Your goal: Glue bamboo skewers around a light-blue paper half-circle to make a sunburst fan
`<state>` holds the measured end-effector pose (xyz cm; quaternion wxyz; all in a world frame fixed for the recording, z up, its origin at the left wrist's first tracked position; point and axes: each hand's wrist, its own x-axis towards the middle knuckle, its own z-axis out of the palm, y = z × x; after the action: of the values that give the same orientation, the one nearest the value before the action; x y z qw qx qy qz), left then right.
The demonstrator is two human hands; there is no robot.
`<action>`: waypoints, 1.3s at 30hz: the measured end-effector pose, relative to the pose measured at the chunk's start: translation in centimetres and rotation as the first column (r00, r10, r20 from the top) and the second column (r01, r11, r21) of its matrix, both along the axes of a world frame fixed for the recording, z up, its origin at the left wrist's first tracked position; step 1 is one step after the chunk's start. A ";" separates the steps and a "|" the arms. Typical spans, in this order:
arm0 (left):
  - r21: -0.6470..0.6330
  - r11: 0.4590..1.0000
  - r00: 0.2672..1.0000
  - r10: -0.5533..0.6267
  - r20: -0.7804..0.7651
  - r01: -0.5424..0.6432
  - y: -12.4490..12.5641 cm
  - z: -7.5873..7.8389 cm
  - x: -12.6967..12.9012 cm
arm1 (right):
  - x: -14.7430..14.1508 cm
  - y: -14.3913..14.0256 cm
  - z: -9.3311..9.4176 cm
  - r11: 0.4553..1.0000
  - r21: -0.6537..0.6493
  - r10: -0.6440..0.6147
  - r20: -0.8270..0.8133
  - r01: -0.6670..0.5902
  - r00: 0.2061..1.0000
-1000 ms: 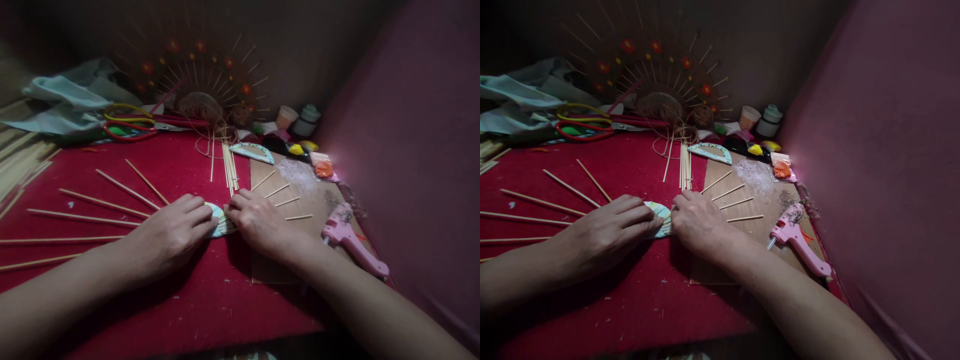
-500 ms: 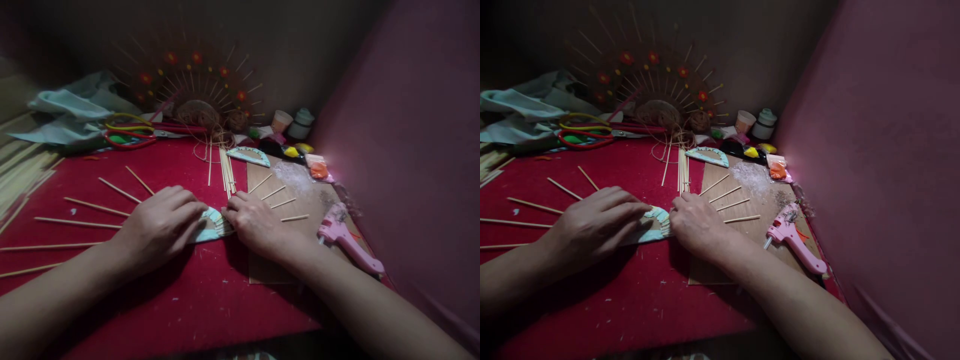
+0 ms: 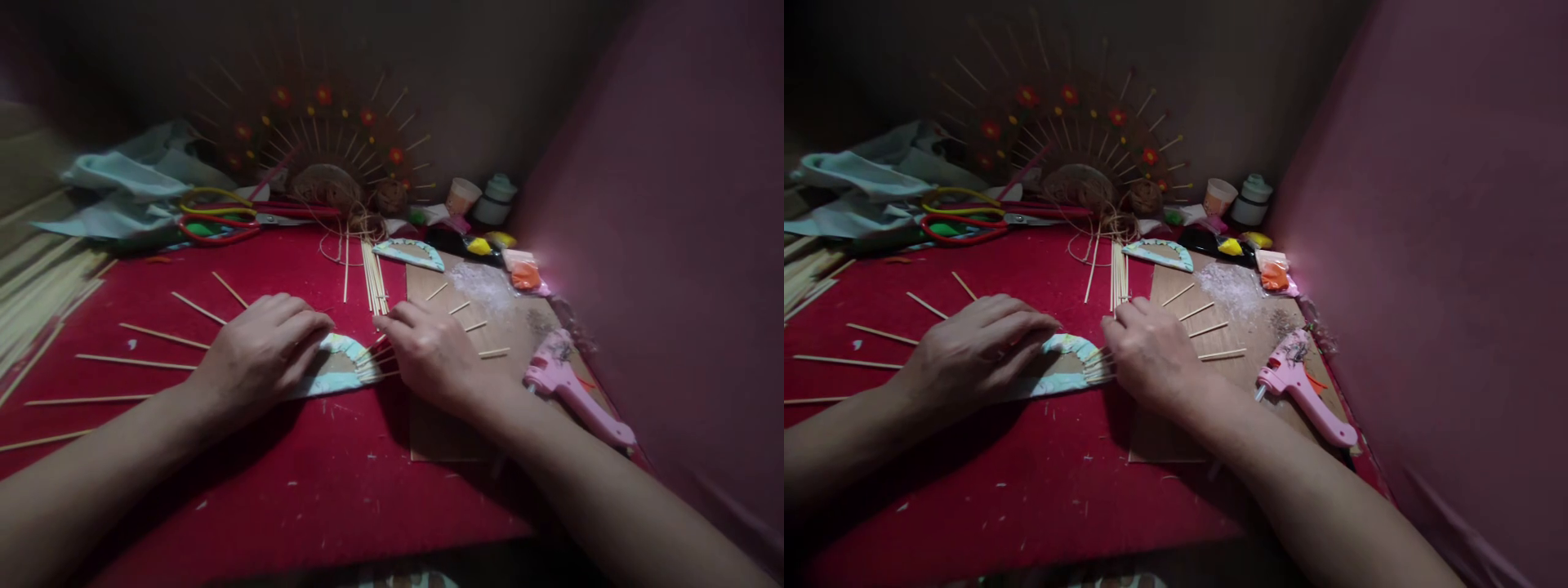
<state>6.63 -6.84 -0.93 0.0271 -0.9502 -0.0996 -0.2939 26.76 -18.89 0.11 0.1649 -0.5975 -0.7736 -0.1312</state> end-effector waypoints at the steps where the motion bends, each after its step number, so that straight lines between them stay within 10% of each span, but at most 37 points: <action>1: 0.001 1.000 1.000 0.000 0.008 0.000 0.0 0.1 0.0 | 0.3 -0.1 0.3 0.999 0.029 -0.021 -0.028 0.022 0.999; 9: -0.052 0.998 0.999 0.045 0.030 -0.043 -0.1 0.6 0.3 | 2.5 -1.6 2.9 0.957 0.278 -0.005 -0.267 0.082 0.964; 16: -0.102 0.994 0.997 0.040 0.072 -0.032 0.2 0.6 0.2 | 3.0 -2.2 1.7 0.956 0.222 -0.096 -0.371 0.189 0.924; 25: -0.486 0.864 0.989 -0.145 0.017 0.135 -2.0 1.0 0.2 | 0.4 -1.4 -0.8 0.978 -0.021 0.178 -0.450 -0.210 0.875; 39: -0.199 0.957 0.972 -0.227 -0.062 0.211 -2.0 -0.6 0.7 | -0.3 -1.1 -1.8 0.979 -0.098 0.139 -0.332 -0.181 0.933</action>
<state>7.30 -8.88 -1.52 -0.0927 -0.9652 -0.0204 -0.2438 26.47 -20.03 -1.71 0.2614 -0.5551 -0.7890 0.0317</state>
